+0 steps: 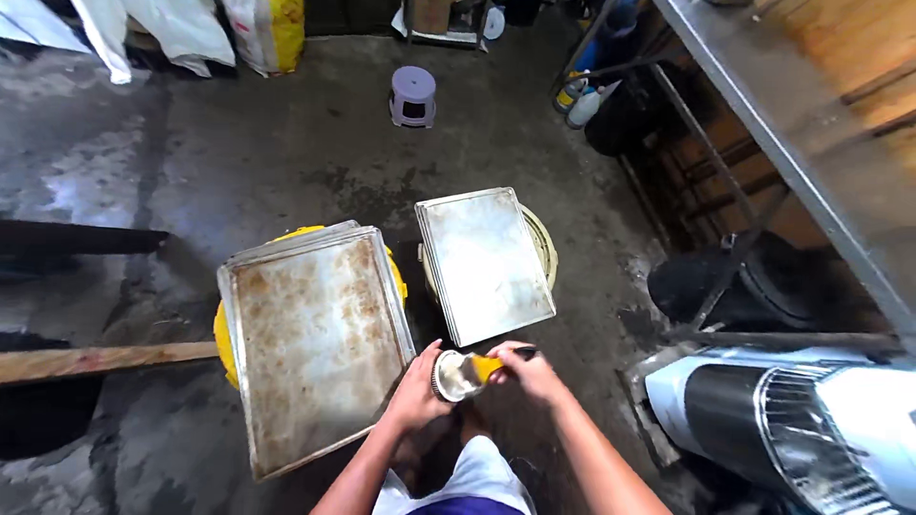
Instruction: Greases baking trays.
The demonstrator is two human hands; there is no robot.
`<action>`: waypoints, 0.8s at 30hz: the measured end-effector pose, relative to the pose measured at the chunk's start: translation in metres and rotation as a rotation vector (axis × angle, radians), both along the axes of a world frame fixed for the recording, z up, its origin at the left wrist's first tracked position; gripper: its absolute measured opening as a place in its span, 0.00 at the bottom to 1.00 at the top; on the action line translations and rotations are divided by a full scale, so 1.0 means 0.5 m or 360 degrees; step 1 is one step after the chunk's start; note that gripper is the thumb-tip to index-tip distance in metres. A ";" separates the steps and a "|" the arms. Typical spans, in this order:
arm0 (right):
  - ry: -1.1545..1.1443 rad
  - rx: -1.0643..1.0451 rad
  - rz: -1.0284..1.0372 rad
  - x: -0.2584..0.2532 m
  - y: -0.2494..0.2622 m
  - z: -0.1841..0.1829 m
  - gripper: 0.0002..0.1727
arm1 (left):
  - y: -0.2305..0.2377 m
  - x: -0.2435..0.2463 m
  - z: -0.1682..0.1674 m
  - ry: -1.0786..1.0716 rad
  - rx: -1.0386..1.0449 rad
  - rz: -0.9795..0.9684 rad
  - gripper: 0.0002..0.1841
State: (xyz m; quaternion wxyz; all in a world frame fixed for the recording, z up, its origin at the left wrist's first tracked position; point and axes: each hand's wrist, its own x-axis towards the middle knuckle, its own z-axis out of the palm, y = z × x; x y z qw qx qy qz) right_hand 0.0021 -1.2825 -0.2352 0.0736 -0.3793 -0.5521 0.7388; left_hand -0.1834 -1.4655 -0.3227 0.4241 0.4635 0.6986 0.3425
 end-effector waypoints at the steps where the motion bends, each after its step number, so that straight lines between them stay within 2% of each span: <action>1: -0.0050 0.0102 -0.0200 0.027 0.046 -0.012 0.16 | 0.021 0.007 -0.021 0.0028 -0.0130 -0.0044 0.56; 3: -0.0297 0.0615 -0.0431 0.063 0.132 -0.069 0.14 | 0.063 0.030 -0.060 0.0151 -0.0435 -0.0221 0.55; 5: -0.0811 0.1068 -0.0289 0.052 0.176 -0.146 0.16 | 0.104 0.060 -0.099 0.0304 -0.0770 -0.0476 0.54; 7: -0.1169 0.1026 0.0254 -0.004 0.138 -0.223 0.20 | 0.132 0.095 -0.132 0.0400 -0.1016 -0.0628 0.52; 9: -0.0985 0.0939 0.0708 -0.062 0.066 -0.283 0.19 | 0.153 0.114 -0.158 0.0464 -0.1160 -0.0656 0.49; 10: -0.0777 0.0887 0.0693 -0.072 0.062 -0.300 0.18 | 0.164 0.114 -0.168 0.0492 -0.1205 -0.0654 0.49; 12: -0.0558 0.0660 0.0348 -0.024 0.133 -0.302 0.17 | 0.170 0.122 -0.170 0.0512 -0.1285 -0.0687 0.49; 13: -0.0571 0.0677 0.0136 0.020 0.196 -0.299 0.15 | 0.172 0.123 -0.166 0.0526 -0.1317 -0.0704 0.49; 15: -0.0838 0.0975 -0.0133 0.079 0.317 -0.296 0.15 | 0.185 0.117 -0.154 0.0544 -0.1354 -0.0719 0.49; 16: -0.1054 0.1074 -0.0095 0.067 0.344 -0.291 0.16 | 0.193 0.116 -0.150 0.0543 -0.1372 -0.0720 0.49; 18: -0.1394 0.0961 0.0303 -0.037 0.286 -0.275 0.17 | 0.202 0.124 -0.148 0.0522 -0.1404 -0.0715 0.50; 19: -0.1342 0.0895 0.0493 -0.102 0.226 -0.281 0.15 | 0.209 0.125 -0.148 0.0504 -0.1417 -0.0696 0.50; 21: -0.0784 0.0885 0.0617 -0.173 0.144 -0.316 0.15 | 0.222 0.124 -0.147 0.0433 -0.1452 -0.0640 0.50; 22: -0.0485 0.0788 0.0523 -0.176 0.156 -0.333 0.16 | 0.224 0.123 -0.146 0.0403 -0.1468 -0.0614 0.51; 23: -0.0337 0.0663 0.0356 -0.160 0.204 -0.339 0.15 | 0.222 0.124 -0.145 0.0385 -0.1484 -0.0597 0.51; 24: -0.0339 0.0638 0.0192 -0.132 0.278 -0.335 0.15 | 0.221 0.126 -0.145 0.0374 -0.1497 -0.0583 0.52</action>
